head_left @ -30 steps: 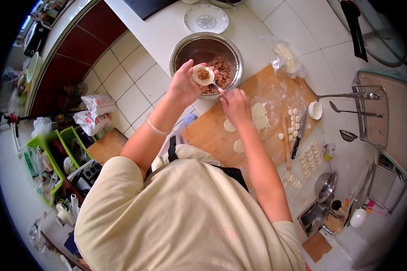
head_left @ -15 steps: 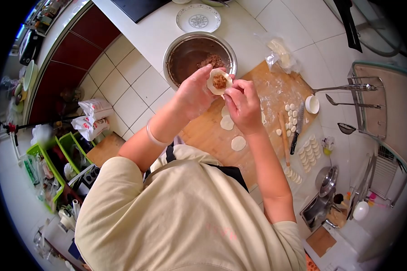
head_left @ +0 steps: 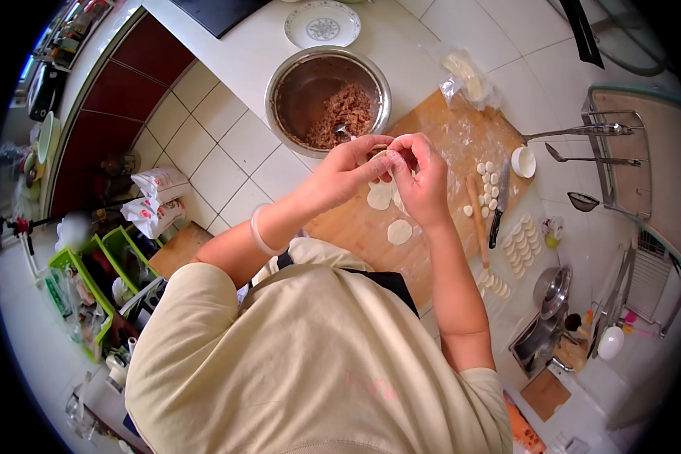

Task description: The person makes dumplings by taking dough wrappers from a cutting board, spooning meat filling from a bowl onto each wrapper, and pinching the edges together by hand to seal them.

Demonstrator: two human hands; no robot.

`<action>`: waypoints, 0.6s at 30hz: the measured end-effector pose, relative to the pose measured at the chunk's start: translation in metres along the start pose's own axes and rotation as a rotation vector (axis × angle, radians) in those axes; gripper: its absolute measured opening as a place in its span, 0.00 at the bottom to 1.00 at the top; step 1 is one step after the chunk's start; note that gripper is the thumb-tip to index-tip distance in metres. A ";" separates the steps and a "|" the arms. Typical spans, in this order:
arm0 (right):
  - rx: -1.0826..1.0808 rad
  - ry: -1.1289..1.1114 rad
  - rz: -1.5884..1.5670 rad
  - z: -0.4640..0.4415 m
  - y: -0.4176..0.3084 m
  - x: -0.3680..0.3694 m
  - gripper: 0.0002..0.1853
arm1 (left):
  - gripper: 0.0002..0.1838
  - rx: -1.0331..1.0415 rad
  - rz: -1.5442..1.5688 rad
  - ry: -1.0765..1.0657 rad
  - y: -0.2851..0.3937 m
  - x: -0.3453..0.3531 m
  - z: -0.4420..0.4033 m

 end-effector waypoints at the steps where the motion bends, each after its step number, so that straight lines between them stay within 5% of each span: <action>1: 0.001 0.001 -0.001 0.001 -0.001 0.000 0.03 | 0.20 0.017 -0.021 -0.029 -0.001 0.001 0.000; 12: -0.300 0.077 0.225 0.011 -0.011 -0.009 0.05 | 0.23 0.079 -0.136 -0.078 0.006 0.007 0.000; 18: -0.268 0.178 0.206 0.019 -0.017 -0.016 0.05 | 0.29 0.147 -0.307 -0.046 0.016 0.008 -0.004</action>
Point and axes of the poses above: each hand's wrist, its own z-axis away from the middle knuckle, its own x-axis out of the palm, y = z × x, the point moved 4 cm from there along -z, towards the middle knuckle, and after that the axes turned 13 degrees about x, right-handed, at the moved point
